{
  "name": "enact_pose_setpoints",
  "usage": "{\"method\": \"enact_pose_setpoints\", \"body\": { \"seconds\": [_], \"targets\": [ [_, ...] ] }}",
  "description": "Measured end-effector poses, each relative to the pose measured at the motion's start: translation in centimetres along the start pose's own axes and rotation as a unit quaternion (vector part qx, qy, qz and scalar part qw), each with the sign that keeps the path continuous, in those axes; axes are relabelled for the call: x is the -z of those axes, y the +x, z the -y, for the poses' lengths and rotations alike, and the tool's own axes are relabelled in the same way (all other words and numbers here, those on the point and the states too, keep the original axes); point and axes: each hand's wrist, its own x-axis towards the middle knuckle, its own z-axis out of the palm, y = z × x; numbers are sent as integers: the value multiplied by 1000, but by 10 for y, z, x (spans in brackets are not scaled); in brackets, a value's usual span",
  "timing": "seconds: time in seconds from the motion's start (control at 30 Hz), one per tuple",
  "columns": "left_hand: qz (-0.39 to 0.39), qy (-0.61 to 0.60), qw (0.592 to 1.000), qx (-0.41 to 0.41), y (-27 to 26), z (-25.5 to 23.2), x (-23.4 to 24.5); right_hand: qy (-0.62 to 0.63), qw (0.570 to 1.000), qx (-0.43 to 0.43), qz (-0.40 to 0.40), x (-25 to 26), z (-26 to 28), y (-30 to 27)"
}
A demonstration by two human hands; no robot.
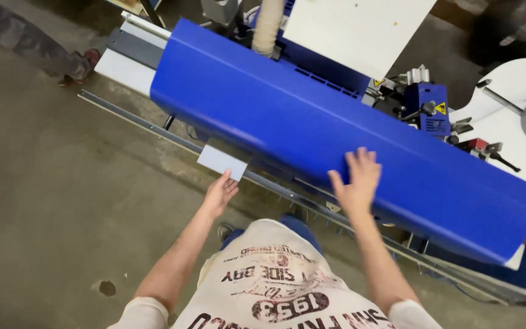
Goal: Feeding wooden panels into an edge banding machine and trimming the edges with a hand tool
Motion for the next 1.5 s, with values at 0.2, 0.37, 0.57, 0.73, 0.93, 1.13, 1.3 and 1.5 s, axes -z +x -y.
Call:
{"method": "enact_pose_setpoints", "body": {
  "seconds": [0.2, 0.37, 0.57, 0.73, 0.93, 1.13, 1.3, 1.5],
  "targets": [
    [58, 25, 998, 3, 24, 3, 54, 159, 985, 12, 72, -83, 139, -52],
    [84, 51, 995, 26, 50, 2, 87, 324, 858, -308, 252, -181, 162, -68],
    [96, 107, 988, 54, 63, -26, 105, 443, 694, -509, 251, -295, 151, -70],
    [109, 162, 977, 87, 68, -61, 116, 429, 656, -563, 263, -293, 185, -43],
    [129, 300, 937, 123, 110, -116, 147, 452, 645, -563, 249, -311, 207, -40],
    [1, 344, 939, 13, 199, -163, 209, 446, 635, -604, 180, -321, 233, -33],
    [7, 384, 923, -40, 245, -209, 224, 445, 623, -635, 108, -350, 250, -44],
    [96, 429, 898, -22, 287, -236, 228, 422, 641, -639, 60, -360, 273, -35]
  ]
}}
